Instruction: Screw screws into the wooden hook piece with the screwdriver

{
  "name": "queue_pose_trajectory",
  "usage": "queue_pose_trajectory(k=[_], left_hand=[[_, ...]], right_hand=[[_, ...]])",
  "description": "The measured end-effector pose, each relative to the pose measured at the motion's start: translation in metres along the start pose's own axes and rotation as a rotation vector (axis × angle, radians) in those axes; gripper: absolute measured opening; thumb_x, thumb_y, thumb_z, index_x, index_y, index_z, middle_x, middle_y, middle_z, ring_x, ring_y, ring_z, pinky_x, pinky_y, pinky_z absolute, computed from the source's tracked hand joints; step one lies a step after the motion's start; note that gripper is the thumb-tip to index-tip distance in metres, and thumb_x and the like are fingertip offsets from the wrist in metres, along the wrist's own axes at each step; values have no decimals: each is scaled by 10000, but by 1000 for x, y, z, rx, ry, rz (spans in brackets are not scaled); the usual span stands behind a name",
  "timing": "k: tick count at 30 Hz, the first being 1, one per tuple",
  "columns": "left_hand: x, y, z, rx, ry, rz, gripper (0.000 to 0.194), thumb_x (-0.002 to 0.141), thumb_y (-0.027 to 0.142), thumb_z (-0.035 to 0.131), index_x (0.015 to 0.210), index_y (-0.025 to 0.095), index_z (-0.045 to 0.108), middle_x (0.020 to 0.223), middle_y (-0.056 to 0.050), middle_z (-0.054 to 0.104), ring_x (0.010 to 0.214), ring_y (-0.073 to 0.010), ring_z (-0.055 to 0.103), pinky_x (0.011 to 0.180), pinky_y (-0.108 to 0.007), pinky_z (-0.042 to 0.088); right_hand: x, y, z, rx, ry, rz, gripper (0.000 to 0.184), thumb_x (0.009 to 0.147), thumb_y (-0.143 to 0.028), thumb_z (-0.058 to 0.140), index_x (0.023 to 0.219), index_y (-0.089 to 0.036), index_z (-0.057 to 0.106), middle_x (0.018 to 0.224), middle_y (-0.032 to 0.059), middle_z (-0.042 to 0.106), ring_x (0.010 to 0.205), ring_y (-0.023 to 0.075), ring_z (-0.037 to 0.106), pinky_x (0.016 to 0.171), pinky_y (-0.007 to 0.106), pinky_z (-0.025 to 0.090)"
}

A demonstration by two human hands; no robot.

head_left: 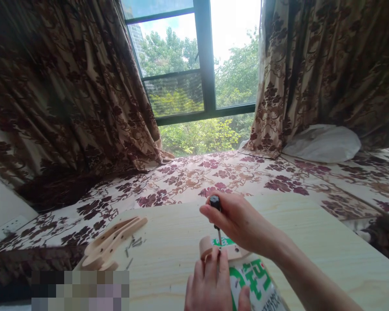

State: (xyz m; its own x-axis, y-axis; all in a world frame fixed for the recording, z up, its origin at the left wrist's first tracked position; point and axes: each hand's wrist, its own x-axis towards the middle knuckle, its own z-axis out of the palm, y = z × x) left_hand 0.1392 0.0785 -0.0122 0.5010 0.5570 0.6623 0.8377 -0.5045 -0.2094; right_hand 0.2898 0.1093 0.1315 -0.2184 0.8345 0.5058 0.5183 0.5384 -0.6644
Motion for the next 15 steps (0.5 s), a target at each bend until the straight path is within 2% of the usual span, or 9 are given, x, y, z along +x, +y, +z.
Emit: queue_pose_trajectory(k=[8,15], left_hand=[[5,7,-6,-46,69,-44,440,903,388,370,1220,163,577,1243,-100,626,951,-271,641,677,-361,514],[8,12,-7,-68,106,-88,457,932,405,288,1181,166,587,1249,-125,612,989,-267,627,680,-356,502]], right_hand=[[-1,6,8,-14,-26,31,350,933,-400,453,649,-202,396,579,-33,455,541,95,397,516,258,269],[1,10,7,-17,-21,45,358,932,-397,446,637,-197,412,562,-28,474,533,93,414,517,255,281]])
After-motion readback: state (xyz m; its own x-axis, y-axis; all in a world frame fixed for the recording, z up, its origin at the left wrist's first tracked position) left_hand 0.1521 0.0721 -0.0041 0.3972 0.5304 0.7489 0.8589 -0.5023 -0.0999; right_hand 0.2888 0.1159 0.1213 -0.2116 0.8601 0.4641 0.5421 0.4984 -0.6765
